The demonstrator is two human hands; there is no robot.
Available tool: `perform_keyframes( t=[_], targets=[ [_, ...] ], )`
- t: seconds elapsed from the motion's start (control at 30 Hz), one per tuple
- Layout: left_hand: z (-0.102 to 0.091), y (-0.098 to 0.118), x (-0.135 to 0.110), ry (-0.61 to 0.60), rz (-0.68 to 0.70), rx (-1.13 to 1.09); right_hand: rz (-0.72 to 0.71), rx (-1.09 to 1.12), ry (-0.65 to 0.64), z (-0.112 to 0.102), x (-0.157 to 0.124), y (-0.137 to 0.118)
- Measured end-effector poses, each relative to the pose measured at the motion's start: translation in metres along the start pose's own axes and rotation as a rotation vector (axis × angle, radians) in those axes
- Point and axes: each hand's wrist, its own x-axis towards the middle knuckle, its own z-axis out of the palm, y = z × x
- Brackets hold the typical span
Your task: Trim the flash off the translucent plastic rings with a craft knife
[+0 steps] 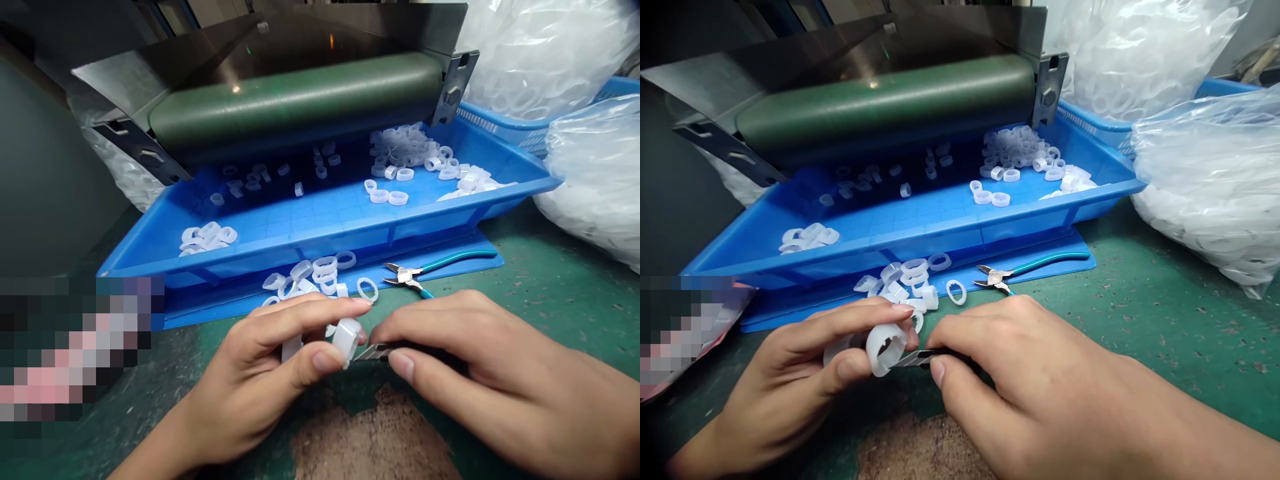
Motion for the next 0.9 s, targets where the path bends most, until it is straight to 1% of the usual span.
perform_keyframes(
  t=[0.1,0.27,0.33,0.4,0.43,0.47,0.7,0.77,0.9],
  targets=[
    [0.000,0.000,0.001,-0.018,-0.019,-0.015,-0.009,-0.012,-0.012,0.003,-0.001,0.000],
    [0.001,0.003,0.003,-0.028,-0.041,-0.014,0.087,0.001,-0.037,0.004,0.000,-0.005],
    [0.001,0.003,0.002,-0.029,-0.054,-0.013,0.118,0.021,-0.055,0.005,0.000,-0.007],
    [0.000,0.002,0.000,-0.027,-0.079,-0.024,0.120,0.032,-0.065,0.006,-0.001,-0.006],
    [-0.001,0.002,-0.001,-0.025,-0.094,-0.032,0.149,0.029,-0.076,0.006,-0.002,-0.006],
    [-0.002,0.002,-0.002,-0.024,-0.107,-0.039,0.118,0.047,-0.076,0.007,-0.003,-0.006],
    [-0.002,0.001,-0.002,0.001,-0.156,-0.066,0.127,0.073,-0.099,0.003,0.001,-0.006],
    [-0.001,0.000,-0.001,-0.002,-0.168,-0.070,0.129,0.084,-0.136,0.000,0.005,-0.008],
    [-0.001,0.000,0.000,-0.015,-0.193,-0.088,0.179,0.122,-0.204,-0.004,0.007,-0.008]
  ],
)
